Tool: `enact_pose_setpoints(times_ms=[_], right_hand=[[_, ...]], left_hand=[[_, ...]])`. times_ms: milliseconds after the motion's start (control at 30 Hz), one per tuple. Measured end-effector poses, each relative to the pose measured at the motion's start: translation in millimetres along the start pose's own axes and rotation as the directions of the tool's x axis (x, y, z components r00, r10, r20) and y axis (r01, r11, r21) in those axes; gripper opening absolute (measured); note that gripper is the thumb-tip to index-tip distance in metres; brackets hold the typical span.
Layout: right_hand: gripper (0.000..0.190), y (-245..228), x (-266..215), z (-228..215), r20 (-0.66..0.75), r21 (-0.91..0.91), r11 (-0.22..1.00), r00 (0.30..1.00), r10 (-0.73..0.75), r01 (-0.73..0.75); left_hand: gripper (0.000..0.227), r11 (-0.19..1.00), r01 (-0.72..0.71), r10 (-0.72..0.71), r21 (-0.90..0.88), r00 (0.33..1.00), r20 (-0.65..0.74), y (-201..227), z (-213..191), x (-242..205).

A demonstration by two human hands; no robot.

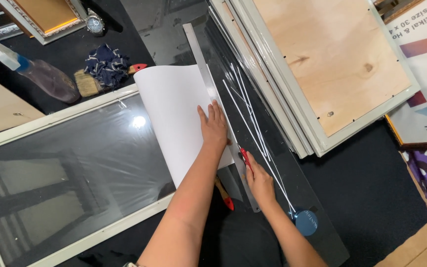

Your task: A person measures and cuts a white mat board using a metal ruler and a utility knife, then checks the fit by placing it inside a picture frame.

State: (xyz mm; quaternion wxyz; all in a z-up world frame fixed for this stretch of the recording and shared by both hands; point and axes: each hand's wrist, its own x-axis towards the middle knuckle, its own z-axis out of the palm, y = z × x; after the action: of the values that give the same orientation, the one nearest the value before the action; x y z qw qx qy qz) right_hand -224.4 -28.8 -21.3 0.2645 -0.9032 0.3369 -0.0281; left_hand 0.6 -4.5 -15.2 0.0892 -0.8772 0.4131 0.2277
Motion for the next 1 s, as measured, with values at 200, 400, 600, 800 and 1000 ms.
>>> enact_pose_setpoints(times_ms=[200,400,600,800,1000], right_hand=[[0.054,9.0,-41.1,-16.8,0.006,-0.001,1.000,1.000,0.015,-0.015],[0.050,7.0,-53.6,-46.8,0.041,0.093,0.979,0.983,0.178,-0.181],[0.073,-24.9,50.6,-6.0,-0.056,0.192,0.977,0.993,0.106,-0.093],[0.083,-29.4,96.9,20.4,0.068,-0.044,0.993,0.991,0.115,-0.113],[0.082,-24.0,101.6,33.7,0.103,-0.161,0.981,0.987,0.126,-0.108]], left_hand=[[0.137,0.998,-0.031,0.040,0.049,0.980,-0.197,-0.1,44.3,27.4],[0.139,0.998,-0.049,0.058,0.045,0.977,-0.206,0.2,45.4,28.5],[0.123,1.000,-0.010,0.011,-0.015,1.000,0.020,-2.4,-7.3,-3.9],[0.108,0.999,-0.024,0.025,-0.028,0.999,0.022,-3.2,-11.3,-3.6],[0.083,0.999,-0.030,0.028,-0.043,0.999,-0.045,-2.1,31.4,40.0]])
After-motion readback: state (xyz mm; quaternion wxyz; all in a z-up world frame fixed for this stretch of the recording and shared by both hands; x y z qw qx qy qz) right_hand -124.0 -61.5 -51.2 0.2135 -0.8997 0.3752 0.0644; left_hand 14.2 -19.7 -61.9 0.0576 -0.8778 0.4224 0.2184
